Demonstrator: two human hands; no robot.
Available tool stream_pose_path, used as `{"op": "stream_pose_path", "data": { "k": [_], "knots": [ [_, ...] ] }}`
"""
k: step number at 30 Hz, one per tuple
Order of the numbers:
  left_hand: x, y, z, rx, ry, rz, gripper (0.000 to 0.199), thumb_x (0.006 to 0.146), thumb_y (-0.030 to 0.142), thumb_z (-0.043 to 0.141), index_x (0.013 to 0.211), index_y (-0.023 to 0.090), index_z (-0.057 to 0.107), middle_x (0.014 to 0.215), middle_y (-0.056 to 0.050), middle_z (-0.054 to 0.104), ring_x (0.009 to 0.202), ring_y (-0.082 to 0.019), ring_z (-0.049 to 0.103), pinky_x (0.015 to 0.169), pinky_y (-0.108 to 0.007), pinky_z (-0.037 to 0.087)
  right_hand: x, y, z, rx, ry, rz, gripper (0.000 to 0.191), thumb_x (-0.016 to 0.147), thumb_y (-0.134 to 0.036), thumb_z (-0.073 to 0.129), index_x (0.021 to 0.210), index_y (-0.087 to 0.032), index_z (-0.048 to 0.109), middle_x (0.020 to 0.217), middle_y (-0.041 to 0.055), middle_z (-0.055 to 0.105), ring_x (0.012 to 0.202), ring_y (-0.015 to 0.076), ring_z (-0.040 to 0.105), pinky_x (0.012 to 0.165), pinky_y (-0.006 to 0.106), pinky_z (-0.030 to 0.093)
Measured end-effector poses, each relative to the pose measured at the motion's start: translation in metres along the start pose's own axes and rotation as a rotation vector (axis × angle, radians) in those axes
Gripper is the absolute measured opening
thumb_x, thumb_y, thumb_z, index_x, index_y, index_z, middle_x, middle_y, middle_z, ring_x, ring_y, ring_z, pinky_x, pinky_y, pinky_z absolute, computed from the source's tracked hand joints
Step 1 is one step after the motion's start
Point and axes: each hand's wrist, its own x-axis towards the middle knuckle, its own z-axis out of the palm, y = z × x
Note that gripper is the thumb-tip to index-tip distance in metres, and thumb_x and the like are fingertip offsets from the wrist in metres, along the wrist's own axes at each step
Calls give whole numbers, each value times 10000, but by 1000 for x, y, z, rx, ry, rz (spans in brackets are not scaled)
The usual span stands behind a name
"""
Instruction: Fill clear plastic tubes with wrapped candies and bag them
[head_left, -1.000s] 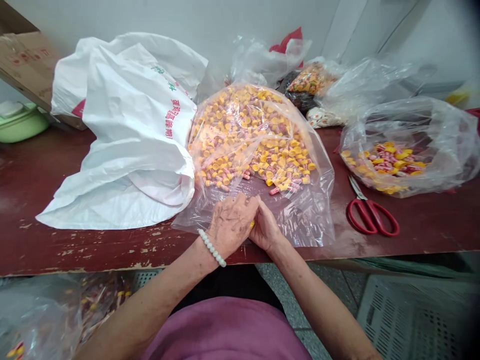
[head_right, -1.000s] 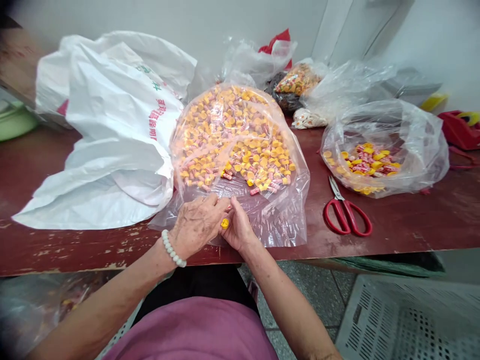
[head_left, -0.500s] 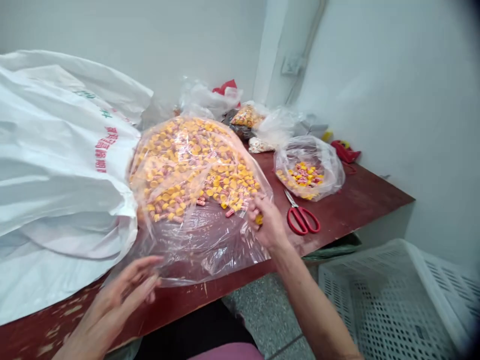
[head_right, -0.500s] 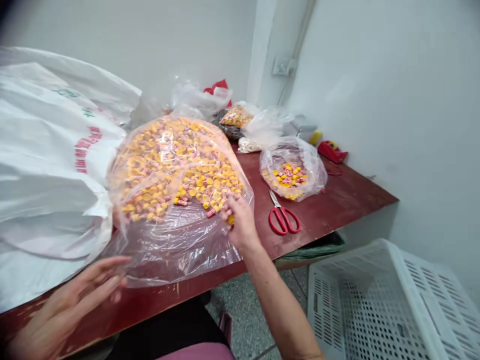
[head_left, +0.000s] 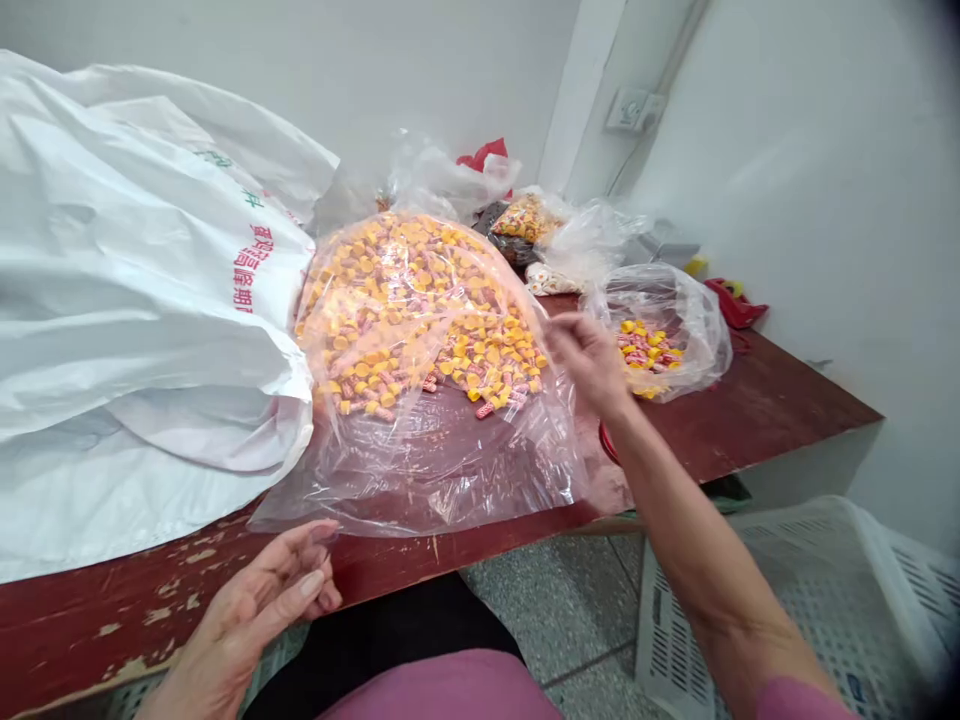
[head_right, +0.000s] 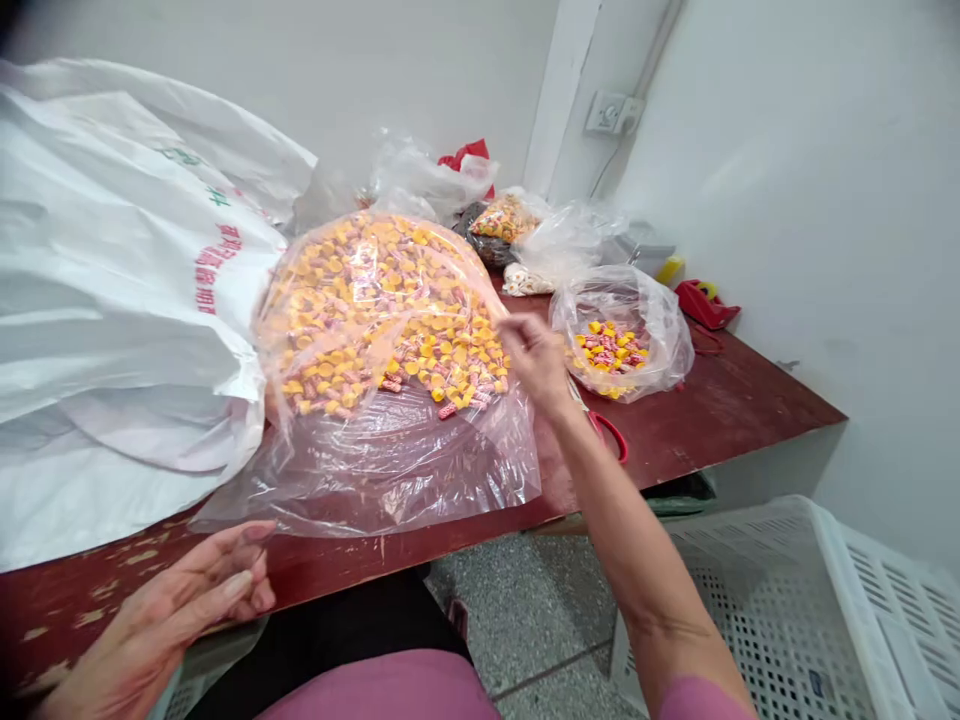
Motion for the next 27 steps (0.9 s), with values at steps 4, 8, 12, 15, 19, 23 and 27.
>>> {"op": "stream_pose_path", "data": {
  "k": [4,8,12,15,19,23,27],
  "knots": [
    [-2,2,10,-42,-2,23,554,688,468,695,1156,224,531,871,-34,628,794,-202,614,735,-299,497,-61,-29,67,-256,-556,-267,212,850,-93,451,955,-172,618,898,52,645,819,151,562,740,274,441],
    [-3,3,11,-50,-69,33,478,734,439,663,1137,229,516,887,-35,606,822,-195,595,790,-318,474,-70,-20,81,-823,-665,-251,259,878,-97,411,1054,-145,595,1049,137,617,1002,257,495,821,370,392],
    [0,-1,10,-70,-182,69,414,794,373,616,1161,246,473,865,-9,544,783,-148,531,743,-269,451,-59,-3,69,-998,-700,-177,275,936,-201,355,1030,-142,607,1073,150,599,979,274,485,804,371,375],
    [7,-3,15,-62,-208,116,349,807,332,592,1130,245,490,825,11,479,713,-114,445,618,-211,403,-59,2,64,-1010,-687,-170,276,940,-213,355,1015,-136,610,1028,154,608,960,274,485,805,371,371],
    [14,0,27,-6,-262,183,282,815,331,558,1068,212,521,778,16,434,664,-109,388,538,-196,349,-73,-17,66,-849,-618,-279,232,922,-164,398,1037,-165,599,1022,130,600,982,260,485,842,394,392],
    [18,6,39,89,-265,237,243,803,287,542,1027,191,535,709,31,420,611,-103,365,527,-205,316,-99,-68,71,-394,-638,-367,287,896,-81,385,1111,-190,541,1071,92,532,908,172,531,776,316,474],
    [20,10,48,204,-241,364,172,786,215,524,950,174,558,735,12,494,691,-132,440,632,-239,369,-119,-113,75,-182,-776,-481,292,908,-122,425,1177,-204,504,1095,92,519,952,170,533,766,293,500]
  ]
}}
